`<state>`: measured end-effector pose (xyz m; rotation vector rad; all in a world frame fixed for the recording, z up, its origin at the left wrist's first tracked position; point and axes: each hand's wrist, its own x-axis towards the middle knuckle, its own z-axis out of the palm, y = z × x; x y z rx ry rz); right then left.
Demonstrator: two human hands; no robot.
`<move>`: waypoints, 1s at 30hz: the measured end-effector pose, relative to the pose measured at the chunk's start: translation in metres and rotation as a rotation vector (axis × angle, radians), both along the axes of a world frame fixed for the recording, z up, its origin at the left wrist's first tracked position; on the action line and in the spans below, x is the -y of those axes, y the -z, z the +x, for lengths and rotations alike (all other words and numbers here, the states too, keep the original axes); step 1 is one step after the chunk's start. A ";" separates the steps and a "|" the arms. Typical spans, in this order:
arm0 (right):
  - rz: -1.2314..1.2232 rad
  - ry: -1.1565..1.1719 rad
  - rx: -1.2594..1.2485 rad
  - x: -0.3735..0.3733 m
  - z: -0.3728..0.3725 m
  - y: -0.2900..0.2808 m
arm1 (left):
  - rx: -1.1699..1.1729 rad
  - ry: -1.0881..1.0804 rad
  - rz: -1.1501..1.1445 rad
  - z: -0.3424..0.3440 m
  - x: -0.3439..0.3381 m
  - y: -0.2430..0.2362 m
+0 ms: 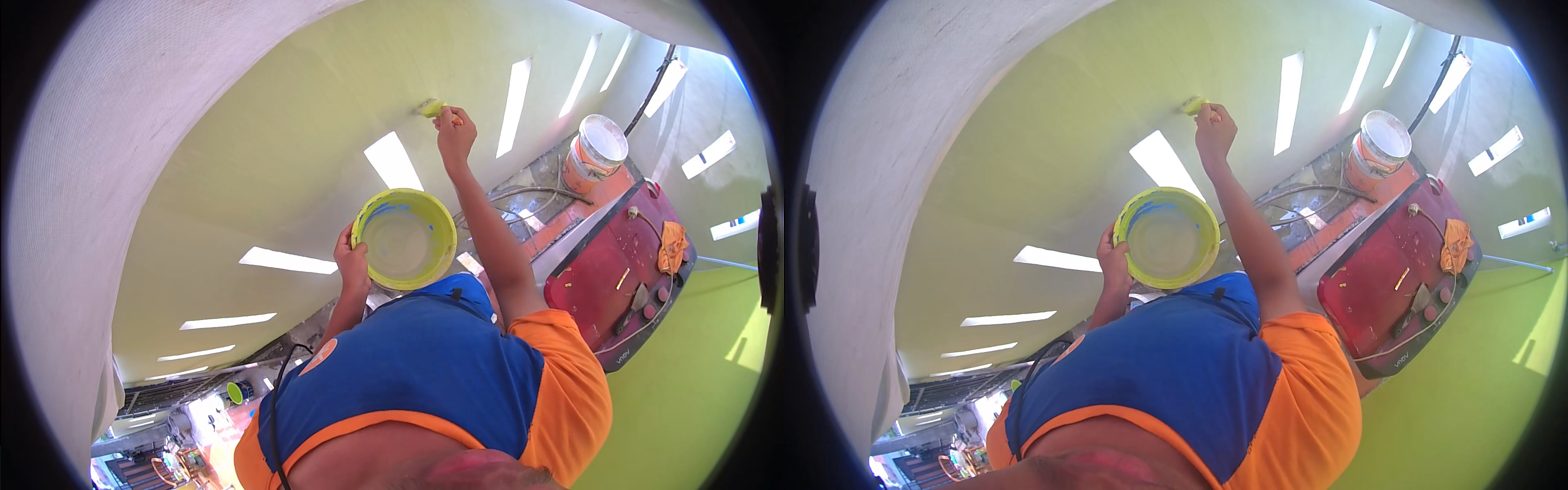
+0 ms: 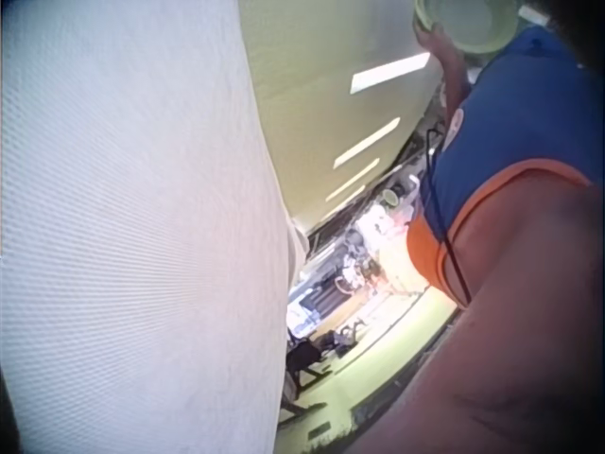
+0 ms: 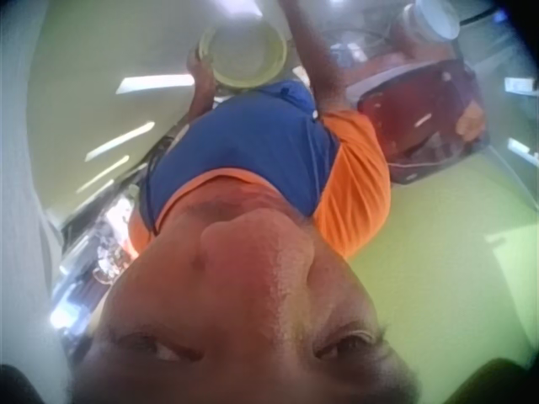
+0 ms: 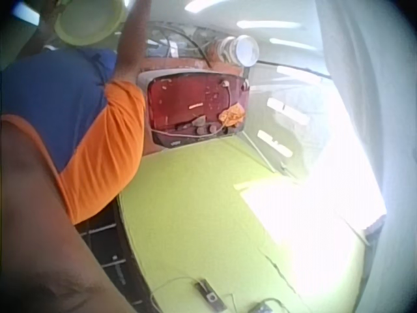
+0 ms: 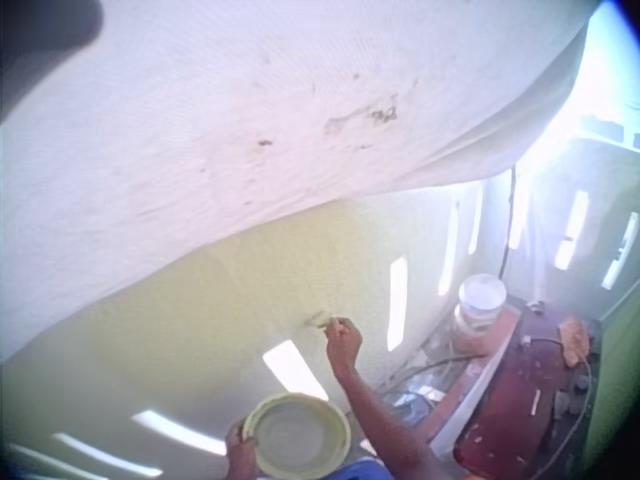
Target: The person paints a ceiling using a small brush and a yellow paint container. They repeatedly dip the brush into the container and apply paint to the ceiling in short strokes, working across different sections.
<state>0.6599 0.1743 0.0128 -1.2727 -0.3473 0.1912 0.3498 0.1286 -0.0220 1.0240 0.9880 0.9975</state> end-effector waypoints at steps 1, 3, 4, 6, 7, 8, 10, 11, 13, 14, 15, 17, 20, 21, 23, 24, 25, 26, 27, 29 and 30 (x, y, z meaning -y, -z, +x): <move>0.095 -0.035 0.038 -0.003 0.004 -0.029 | -0.017 -0.002 0.013 0.000 0.000 0.000; 0.294 -0.081 0.099 -0.005 0.012 -0.096 | -0.009 -0.007 0.003 0.000 -0.001 0.000; 0.466 -0.107 0.211 -0.005 0.015 -0.128 | -0.014 -0.007 0.007 0.001 -0.001 -0.001; 0.617 -0.162 0.246 -0.004 0.023 -0.180 | 0.012 -0.006 -0.015 0.001 -0.001 0.000; 0.590 -0.159 0.202 -0.006 0.023 -0.194 | -0.002 -0.008 -0.010 0.003 -0.002 0.000; 0.615 -0.173 0.224 -0.009 0.025 -0.202 | -0.007 -0.007 -0.012 0.004 -0.002 0.000; 0.609 -0.174 0.197 -0.012 0.025 -0.193 | -0.015 -0.006 -0.019 0.003 -0.002 0.000; 0.581 -0.163 0.156 -0.011 0.022 -0.175 | -0.010 -0.006 -0.019 0.004 -0.002 0.001; 0.482 -0.109 0.093 -0.005 0.015 -0.128 | -0.006 0.004 -0.014 0.004 -0.002 0.001; 0.411 -0.065 0.068 0.001 0.011 -0.103 | -0.005 0.011 -0.008 0.005 -0.001 0.002; 0.313 -0.040 0.013 0.008 0.008 -0.080 | -0.004 0.017 -0.001 0.005 -0.001 0.002; 0.159 -0.031 -0.047 0.016 0.006 -0.055 | 0.003 0.022 0.001 0.006 -0.001 0.004; 0.116 -0.078 -0.008 0.020 0.005 -0.068 | -0.003 0.027 0.018 0.007 -0.002 0.006; 0.181 -0.092 0.030 0.015 0.006 -0.087 | -0.008 0.029 0.025 0.007 -0.003 0.008; 0.368 -0.111 0.111 0.006 0.007 -0.130 | -0.011 0.030 0.022 0.007 -0.003 0.010; 0.520 -0.124 0.194 0.003 0.008 -0.152 | 0.001 0.031 0.016 0.007 -0.003 0.010; 0.538 -0.126 0.172 0.001 0.010 -0.170 | -0.009 0.029 0.020 0.007 -0.003 0.011; 0.587 -0.135 0.189 -0.001 0.012 -0.184 | -0.005 0.027 0.018 0.007 -0.003 0.011; 0.635 -0.146 0.206 -0.004 0.014 -0.191 | 0.019 0.027 0.015 0.007 -0.003 0.012; 0.594 -0.154 0.180 -0.007 0.019 -0.179 | 0.004 0.028 0.023 0.007 -0.002 0.011; 0.626 -0.176 0.235 -0.009 0.022 -0.163 | 0.021 0.024 0.005 0.007 -0.002 0.011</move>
